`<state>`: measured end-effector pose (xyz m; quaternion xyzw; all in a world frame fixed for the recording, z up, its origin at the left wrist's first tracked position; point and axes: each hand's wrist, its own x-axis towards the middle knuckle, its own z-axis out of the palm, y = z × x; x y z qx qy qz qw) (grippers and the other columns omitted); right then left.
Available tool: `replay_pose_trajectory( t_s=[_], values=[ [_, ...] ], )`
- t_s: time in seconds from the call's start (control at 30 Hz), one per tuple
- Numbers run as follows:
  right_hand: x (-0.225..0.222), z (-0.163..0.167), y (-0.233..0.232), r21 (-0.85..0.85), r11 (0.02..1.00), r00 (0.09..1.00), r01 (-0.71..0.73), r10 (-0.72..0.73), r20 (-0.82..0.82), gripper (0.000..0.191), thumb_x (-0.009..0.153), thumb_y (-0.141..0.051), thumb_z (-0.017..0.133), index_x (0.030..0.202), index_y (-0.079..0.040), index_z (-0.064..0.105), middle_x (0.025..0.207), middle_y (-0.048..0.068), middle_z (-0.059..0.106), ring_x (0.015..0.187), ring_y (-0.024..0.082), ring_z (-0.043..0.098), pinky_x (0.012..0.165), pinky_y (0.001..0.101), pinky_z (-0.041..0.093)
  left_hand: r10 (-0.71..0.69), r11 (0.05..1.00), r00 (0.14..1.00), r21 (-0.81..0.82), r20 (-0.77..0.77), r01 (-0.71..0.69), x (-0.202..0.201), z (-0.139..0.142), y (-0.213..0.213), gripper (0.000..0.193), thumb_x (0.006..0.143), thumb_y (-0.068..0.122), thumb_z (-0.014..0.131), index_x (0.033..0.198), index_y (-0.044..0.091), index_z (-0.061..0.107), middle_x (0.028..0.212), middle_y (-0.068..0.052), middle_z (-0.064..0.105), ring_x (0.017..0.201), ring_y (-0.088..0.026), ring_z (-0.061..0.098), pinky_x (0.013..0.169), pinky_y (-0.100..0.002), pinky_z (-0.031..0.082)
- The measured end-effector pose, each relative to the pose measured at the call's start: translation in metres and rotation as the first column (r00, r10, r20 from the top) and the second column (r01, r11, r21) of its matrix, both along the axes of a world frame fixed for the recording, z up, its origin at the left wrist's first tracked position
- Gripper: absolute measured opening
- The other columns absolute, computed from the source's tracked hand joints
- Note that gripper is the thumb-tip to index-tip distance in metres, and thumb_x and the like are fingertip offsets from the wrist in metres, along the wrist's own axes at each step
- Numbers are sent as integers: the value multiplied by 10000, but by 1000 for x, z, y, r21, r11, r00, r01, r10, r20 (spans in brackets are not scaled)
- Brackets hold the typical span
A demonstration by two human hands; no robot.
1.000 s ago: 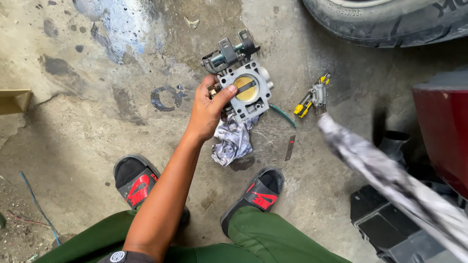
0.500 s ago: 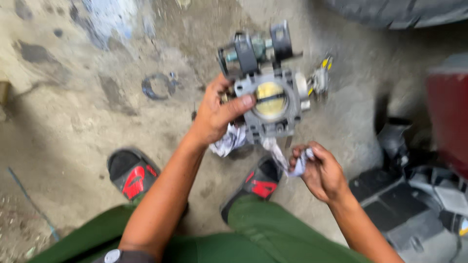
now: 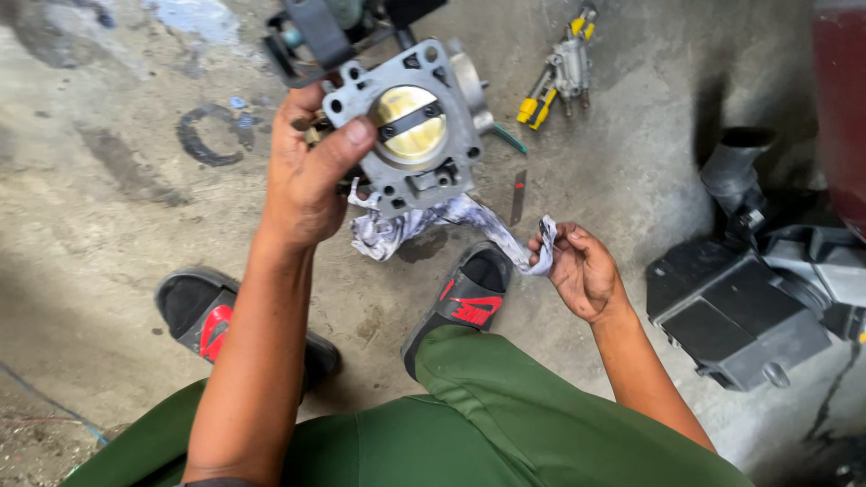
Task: The person cleans a carburetor by hand using a rag and a small metal tool. They wipe the exterior and interior surfaces, scrape residue from the throttle plate area, and repeatedly rotate the part to access different sides.
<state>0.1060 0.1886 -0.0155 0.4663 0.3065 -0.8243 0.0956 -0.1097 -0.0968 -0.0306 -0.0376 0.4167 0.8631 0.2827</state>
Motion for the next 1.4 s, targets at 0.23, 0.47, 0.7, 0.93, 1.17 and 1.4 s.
replay_pose_trajectory(
  t_s=[0.23, 0.47, 0.7, 0.93, 1.17, 1.4],
  values=[
    [6, 3, 10, -36, 999, 995, -26, 22, -93, 232, 977, -50, 634, 1208, -34, 619, 1154, 165, 678, 968, 234, 672, 895, 401, 556, -45, 998, 998, -41, -32, 44, 2, -5, -2, 467, 993, 174, 745, 1388, -24, 595, 1219, -94, 671, 1096, -154, 617, 1018, -299, 490],
    [8, 3, 19, -97, 995, 987, -4, -11, -161, 247, 992, -31, 642, 1236, -13, 615, 1164, 158, 669, 955, 171, 652, 876, 353, 541, -77, 993, 996, -92, -53, 72, 4, -1, 2, 461, 973, 179, 740, 1371, -5, 600, 1221, -79, 664, 1097, -145, 610, 1047, -303, 504],
    [-4, -6, 34, 45, 995, 987, 90, -84, -137, 220, 1003, 3, 598, 1218, -38, 606, 1145, 150, 660, 959, 192, 657, 898, 360, 549, -118, 986, 992, -127, -45, 112, 3, 2, 6, 414, 962, 189, 726, 1311, -11, 627, 1172, -79, 691, 1074, -154, 645, 1007, -305, 510],
    [-15, -10, 34, 921, 76, 865, -382, 379, 328, 275, 1009, -18, 653, 1279, -8, 602, 1326, 165, 622, 1202, 281, 617, 1022, 391, 504, -111, 972, 992, -218, -67, 94, 6, 3, 15, 385, 967, 177, 727, 1307, 23, 630, 1195, -53, 683, 1088, -131, 622, 1067, -312, 497],
    [-40, -24, -46, 897, -252, 512, -363, 751, 418, 369, 858, -126, 797, 1196, -35, 682, 1202, 191, 643, 1123, 364, 614, 961, 462, 509, -124, 949, 992, -293, -15, 115, 16, 10, 38, 274, 1001, 174, 788, 1087, 35, 567, 1006, -12, 626, 957, -96, 575, 926, -296, 489],
    [-46, -31, -48, 929, -315, 523, -195, 768, 370, 377, 802, -27, 732, 1171, -68, 668, 1188, 158, 695, 1161, 352, 641, 1009, 479, 494, -291, 912, 939, -243, 185, 331, 32, 23, 49, 344, 894, 276, 724, 1171, 92, 634, 992, 30, 655, 780, -69, 592, 551, -256, 466]
  ],
)
